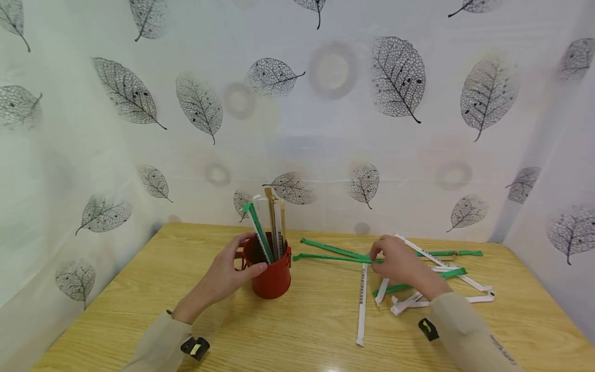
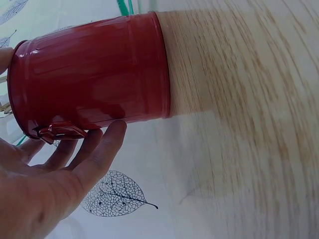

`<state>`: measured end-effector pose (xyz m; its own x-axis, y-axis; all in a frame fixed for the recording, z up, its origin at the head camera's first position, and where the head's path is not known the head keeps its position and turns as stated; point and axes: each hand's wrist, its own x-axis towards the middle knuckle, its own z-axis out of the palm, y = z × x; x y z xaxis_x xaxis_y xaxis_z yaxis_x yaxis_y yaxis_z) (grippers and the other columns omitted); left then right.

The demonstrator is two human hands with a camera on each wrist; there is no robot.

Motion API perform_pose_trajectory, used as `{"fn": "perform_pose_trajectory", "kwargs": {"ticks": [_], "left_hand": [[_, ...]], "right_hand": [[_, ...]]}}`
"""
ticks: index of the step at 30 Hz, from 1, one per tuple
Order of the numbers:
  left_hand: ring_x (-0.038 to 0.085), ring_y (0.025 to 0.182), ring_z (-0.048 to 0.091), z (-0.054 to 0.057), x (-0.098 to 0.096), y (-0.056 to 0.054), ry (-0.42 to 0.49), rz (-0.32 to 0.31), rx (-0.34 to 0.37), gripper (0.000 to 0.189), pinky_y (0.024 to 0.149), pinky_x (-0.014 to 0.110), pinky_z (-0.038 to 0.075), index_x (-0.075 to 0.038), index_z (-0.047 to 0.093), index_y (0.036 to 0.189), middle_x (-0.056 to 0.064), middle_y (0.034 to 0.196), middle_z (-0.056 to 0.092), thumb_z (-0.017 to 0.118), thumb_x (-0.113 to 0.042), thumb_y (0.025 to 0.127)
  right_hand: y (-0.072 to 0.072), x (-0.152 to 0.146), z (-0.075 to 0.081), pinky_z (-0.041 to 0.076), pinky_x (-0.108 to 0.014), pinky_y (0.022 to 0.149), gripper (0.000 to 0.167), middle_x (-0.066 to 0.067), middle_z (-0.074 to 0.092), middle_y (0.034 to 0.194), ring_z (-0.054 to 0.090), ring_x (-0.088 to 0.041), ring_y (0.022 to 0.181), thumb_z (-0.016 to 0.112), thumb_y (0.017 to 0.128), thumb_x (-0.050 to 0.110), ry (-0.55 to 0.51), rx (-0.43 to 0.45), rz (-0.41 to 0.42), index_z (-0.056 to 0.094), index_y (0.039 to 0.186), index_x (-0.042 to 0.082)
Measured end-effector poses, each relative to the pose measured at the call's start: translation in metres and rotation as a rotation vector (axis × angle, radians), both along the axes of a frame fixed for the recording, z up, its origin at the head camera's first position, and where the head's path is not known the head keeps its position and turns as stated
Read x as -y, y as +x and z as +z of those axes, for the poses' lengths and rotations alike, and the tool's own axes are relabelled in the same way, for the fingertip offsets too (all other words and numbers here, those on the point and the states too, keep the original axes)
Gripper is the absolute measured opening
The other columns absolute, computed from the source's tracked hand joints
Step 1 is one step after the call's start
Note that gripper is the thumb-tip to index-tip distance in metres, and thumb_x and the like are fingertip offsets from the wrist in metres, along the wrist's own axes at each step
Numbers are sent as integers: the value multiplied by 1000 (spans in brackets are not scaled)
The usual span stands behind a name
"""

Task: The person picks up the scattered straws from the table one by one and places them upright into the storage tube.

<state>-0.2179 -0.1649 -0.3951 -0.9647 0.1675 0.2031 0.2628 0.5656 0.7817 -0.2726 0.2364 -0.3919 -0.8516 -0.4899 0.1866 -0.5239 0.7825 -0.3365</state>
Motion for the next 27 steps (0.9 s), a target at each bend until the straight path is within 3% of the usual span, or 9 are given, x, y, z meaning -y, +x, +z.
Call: {"fn": "perform_pose_trajectory", "kwargs": {"ticks": [5, 10, 14, 17, 20, 23, 27], "left_hand": [[30, 120, 60, 2, 1, 0, 2, -2, 1, 78, 92, 47, 57, -20, 40, 154, 9, 144, 54, 77, -43, 90], [31, 120, 60, 2, 3, 1, 3, 4, 3, 78, 93, 48, 56, -20, 40, 154, 9, 144, 54, 78, -43, 90], [31, 120, 60, 1, 4, 0, 5, 4, 7, 78, 93, 48, 56, -20, 40, 154, 9, 144, 54, 78, -44, 89], [32, 121, 60, 1, 4, 1, 4, 2, 6, 78, 93, 49, 56, -20, 40, 154, 10, 144, 54, 78, -44, 89], [32, 121, 60, 0, 4, 0, 5, -2, 6, 78, 93, 49, 56, -21, 40, 154, 9, 144, 53, 78, -44, 90], [32, 122, 60, 0, 4, 0, 8, -2, 8, 78, 94, 50, 56, -21, 40, 154, 9, 144, 53, 78, -44, 90], [33, 123, 60, 1, 2, 1, 7, -3, 15, 78, 95, 50, 56, -21, 39, 154, 9, 145, 53, 77, -45, 90]], "right_hand": [[8, -10, 7, 52, -30, 66, 14, -2, 68, 99, 64, -20, 85, 80, 84, 8, -109, -155, -24, 72, 91, 17], [14, -15, 11, 53, -17, 61, 25, 0, 69, 95, 63, -1, 84, 80, 82, -1, -292, -327, 5, 72, 90, 21], [21, -17, 16, 54, -17, 64, 19, 0, 71, 97, 63, 4, 86, 79, 86, 3, -332, -248, -31, 73, 92, 21], [22, -18, 15, 52, -23, 63, 10, 3, 70, 96, 61, -2, 83, 79, 89, 15, -205, -111, -47, 75, 97, 18], [18, -19, 8, 49, -24, 63, 14, 4, 69, 95, 58, -4, 80, 80, 89, 22, -47, -1, -13, 76, 100, 14], [13, -19, -2, 49, -25, 64, 15, 1, 69, 93, 58, -7, 78, 80, 88, 21, 19, 51, 34, 77, 99, 10], [12, -19, -12, 50, -28, 65, 6, 3, 67, 89, 58, -10, 79, 80, 88, 20, 53, 82, 43, 78, 90, 15]]}}
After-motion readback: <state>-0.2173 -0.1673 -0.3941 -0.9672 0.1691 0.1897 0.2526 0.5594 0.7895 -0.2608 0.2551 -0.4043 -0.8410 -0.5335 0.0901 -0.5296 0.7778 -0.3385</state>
